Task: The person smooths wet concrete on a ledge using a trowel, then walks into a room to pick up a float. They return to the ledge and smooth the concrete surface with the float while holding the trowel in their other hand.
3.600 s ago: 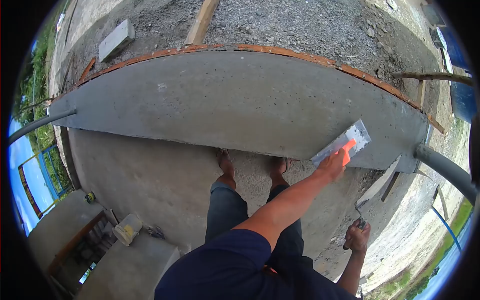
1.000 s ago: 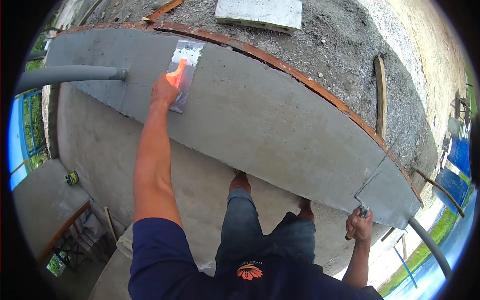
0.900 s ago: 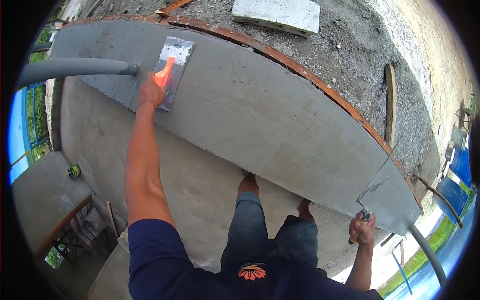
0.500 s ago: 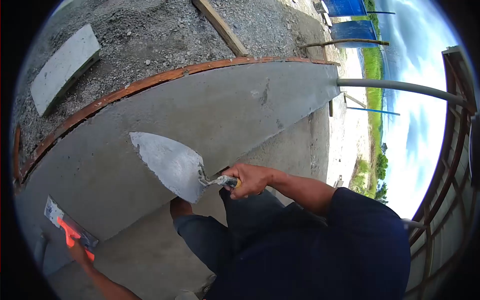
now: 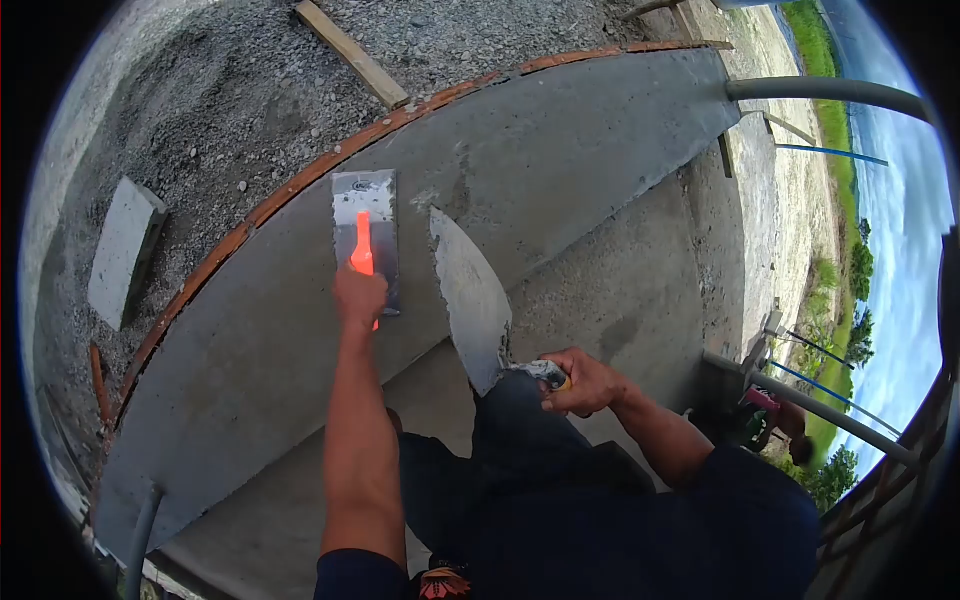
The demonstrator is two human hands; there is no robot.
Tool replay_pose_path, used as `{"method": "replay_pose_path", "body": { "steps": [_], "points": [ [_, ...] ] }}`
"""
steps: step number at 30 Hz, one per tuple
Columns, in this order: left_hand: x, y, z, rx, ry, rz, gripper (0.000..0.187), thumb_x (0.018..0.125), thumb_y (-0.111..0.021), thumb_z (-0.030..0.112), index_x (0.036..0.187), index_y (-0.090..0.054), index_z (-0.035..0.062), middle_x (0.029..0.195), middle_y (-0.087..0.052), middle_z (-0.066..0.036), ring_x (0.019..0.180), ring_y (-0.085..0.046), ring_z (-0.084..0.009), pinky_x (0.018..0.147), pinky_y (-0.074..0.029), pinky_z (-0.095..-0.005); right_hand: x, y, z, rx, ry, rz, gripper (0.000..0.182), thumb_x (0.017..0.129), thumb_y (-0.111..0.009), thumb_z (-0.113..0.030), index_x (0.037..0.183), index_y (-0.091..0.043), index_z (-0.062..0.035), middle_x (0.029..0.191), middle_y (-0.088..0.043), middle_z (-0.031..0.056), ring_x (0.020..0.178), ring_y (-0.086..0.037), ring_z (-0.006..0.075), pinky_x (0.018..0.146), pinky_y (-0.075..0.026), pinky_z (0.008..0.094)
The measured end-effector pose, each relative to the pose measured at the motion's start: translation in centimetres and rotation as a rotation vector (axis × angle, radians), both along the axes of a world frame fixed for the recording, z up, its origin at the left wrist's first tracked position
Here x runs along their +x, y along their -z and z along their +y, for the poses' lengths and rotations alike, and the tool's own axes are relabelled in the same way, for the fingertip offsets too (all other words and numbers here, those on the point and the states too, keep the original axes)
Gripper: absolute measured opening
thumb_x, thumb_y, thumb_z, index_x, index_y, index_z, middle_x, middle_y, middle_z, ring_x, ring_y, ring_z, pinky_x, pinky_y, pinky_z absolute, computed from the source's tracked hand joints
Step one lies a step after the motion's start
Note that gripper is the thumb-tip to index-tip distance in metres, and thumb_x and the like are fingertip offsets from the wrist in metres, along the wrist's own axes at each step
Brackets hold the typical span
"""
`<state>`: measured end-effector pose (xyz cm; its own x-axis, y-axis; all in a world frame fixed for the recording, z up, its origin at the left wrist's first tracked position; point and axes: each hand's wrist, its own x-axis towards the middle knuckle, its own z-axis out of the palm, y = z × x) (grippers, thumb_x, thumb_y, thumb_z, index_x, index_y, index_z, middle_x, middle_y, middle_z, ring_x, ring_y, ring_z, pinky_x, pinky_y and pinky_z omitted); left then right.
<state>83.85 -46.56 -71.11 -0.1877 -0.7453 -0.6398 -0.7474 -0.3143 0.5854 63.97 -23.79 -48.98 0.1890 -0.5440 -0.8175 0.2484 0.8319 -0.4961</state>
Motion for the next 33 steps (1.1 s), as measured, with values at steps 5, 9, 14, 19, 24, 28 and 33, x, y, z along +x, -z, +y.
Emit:
{"method": "replay_pose_path", "body": {
  "steps": [5, 9, 14, 19, 24, 28, 33],
  "points": [
    [-22.7, -2.6, 2.1, 0.066, 0.466, -0.015, 0.043, 0.075, -0.058, 0.007, 0.117, -0.059, 0.0016, 0.115, -0.064, -0.023, 0.111, -0.06, -0.0389, 0.093, -0.049, -0.0434, -10.7, 0.0, 10.8, 0.048, 0.303, 0.169, 0.02, 0.075, -0.072, -0.004, 0.08, -0.052, -0.0066, 0.063, -0.057, 0.003, 0.048, -0.052, 0.0076, 0.043, -0.042, 0.0259],
    [-28.7, -2.7, 7.1, 0.098, 0.713, -0.006, 0.041, 0.076, -0.058, 0.01, 0.116, -0.06, 0.0018, 0.113, -0.064, -0.023, 0.109, -0.06, -0.0402, 0.092, -0.049, -0.0454, -13.0, 0.9, 16.8, -0.024, 0.583, 0.264, 0.021, 0.073, -0.071, -0.001, 0.08, -0.052, -0.0052, 0.063, -0.058, 0.0045, 0.048, -0.055, 0.0109, 0.044, -0.045, 0.0269],
    [-29.9, -7.4, 15.3, 0.268, 0.607, 0.149, 0.051, 0.08, -0.072, 0.037, 0.114, -0.059, 0.0007, 0.11, -0.065, -0.025, 0.105, -0.061, -0.0413, 0.088, -0.049, -0.0463, -13.7, 0.7, 19.9, 0.017, 0.678, 0.285, 0.021, 0.071, -0.071, -0.001, 0.081, -0.052, -0.0049, 0.062, -0.058, 0.0055, 0.048, -0.057, 0.0128, 0.045, -0.047, 0.0271],
    [-27.9, -5.5, 17.0, 0.284, 0.51, 0.358, 0.049, 0.083, -0.07, 0.031, 0.119, -0.053, 0.0019, 0.113, -0.063, -0.026, 0.106, -0.06, -0.0425, 0.087, -0.048, -0.0472, -13.9, 0.8, 20.3, -0.014, 0.636, 0.32, 0.024, 0.073, -0.074, -0.009, 0.081, -0.052, -0.0045, 0.058, -0.057, 0.0064, 0.044, -0.054, 0.0134, 0.042, -0.044, 0.0267],
    [-22.9, -2.6, 14.3, 0.125, 0.315, 0.131, 0.047, 0.082, -0.068, 0.021, 0.121, -0.051, 0.0018, 0.109, -0.063, -0.027, 0.104, -0.061, -0.0436, 0.088, -0.048, -0.0481, -13.5, 1.6, 18.0, 0.008, 0.598, 0.246, 0.021, 0.072, -0.07, -0.002, 0.081, -0.052, -0.0047, 0.063, -0.058, 0.0049, 0.049, -0.056, 0.0121, 0.046, -0.046, 0.0272],
    [-10.2, -2.6, 9.7, -0.059, 0.118, -0.013, 0.034, 0.08, -0.065, 0.015, 0.109, -0.054, 0.0003, 0.096, -0.066, -0.027, 0.095, -0.063, -0.0464, 0.083, -0.049, -0.0493, -12.3, 2.4, 15.1, 0.011, 0.495, 0.182, 0.022, 0.073, -0.071, -0.002, 0.083, -0.052, -0.0048, 0.064, -0.057, 0.0044, 0.049, -0.055, 0.0116, 0.047, -0.046, 0.027],
    [8.5, -5.2, 2.6, -0.109, -0.209, -0.054, 0.025, 0.08, -0.063, 0.003, 0.102, -0.051, 0.0028, 0.068, -0.057, -0.005, 0.047, -0.054, -0.0137, 0.042, -0.044, -0.0303, -11.6, 2.7, 13.2, -0.05, 0.467, 0.138, 0.022, 0.073, -0.072, -0.003, 0.084, -0.052, -0.0051, 0.064, -0.057, 0.0045, 0.049, -0.055, 0.0114, 0.047, -0.046, 0.0278]
  ]
}}
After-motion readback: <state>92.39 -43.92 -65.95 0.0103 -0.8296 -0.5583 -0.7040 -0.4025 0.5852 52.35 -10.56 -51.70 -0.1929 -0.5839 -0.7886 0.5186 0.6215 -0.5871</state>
